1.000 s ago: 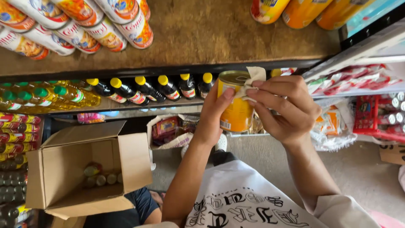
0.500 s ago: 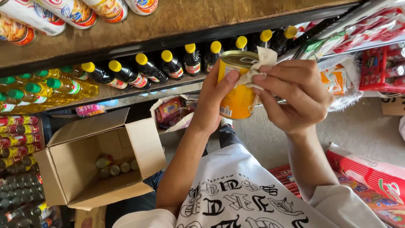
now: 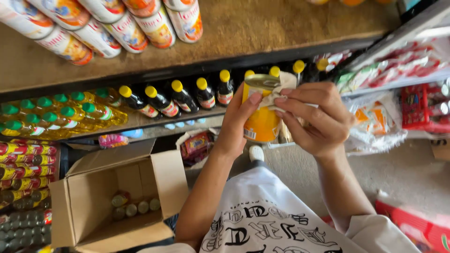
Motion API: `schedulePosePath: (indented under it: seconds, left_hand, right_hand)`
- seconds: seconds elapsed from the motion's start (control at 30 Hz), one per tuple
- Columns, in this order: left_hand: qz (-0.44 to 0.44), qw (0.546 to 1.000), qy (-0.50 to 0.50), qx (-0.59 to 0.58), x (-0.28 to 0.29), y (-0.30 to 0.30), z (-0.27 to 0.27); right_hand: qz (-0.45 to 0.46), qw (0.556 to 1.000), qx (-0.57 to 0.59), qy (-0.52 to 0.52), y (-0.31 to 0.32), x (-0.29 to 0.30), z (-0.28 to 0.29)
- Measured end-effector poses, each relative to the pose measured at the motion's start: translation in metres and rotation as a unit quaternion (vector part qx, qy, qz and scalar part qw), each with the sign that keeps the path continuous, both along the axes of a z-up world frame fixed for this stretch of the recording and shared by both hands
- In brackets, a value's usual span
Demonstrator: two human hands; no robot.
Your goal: Wiping dust off canned goods with a cloth and organizing them on the shelf.
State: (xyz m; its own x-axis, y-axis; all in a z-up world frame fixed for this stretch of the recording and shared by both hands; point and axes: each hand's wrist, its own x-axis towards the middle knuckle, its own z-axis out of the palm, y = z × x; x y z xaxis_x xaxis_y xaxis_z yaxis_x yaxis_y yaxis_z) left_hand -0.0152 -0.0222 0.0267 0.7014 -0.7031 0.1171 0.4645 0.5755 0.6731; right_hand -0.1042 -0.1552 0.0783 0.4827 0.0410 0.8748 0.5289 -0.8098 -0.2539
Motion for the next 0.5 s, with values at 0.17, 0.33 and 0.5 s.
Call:
schedulePosePath:
  seconds: [0.17, 0.33, 0.5]
  left_hand:
    - [0.067, 0.998, -0.02, 0.007, 0.015, -0.023, -0.034]
    - [0.066, 0.997, -0.037, -0.007, 0.011, -0.037, -0.01]
    - [0.119, 0.992, -0.026, -0.031, 0.027, -0.058, -0.015]
  right_hand:
    - [0.056, 0.996, 0.009, -0.068, -0.01, 0.021, 0.013]
    - [0.032, 0.996, 0.004, -0.085, -0.023, 0.031, 0.025]
    - [0.091, 0.994, -0.024, -0.055, -0.021, 0.025, 0.028]
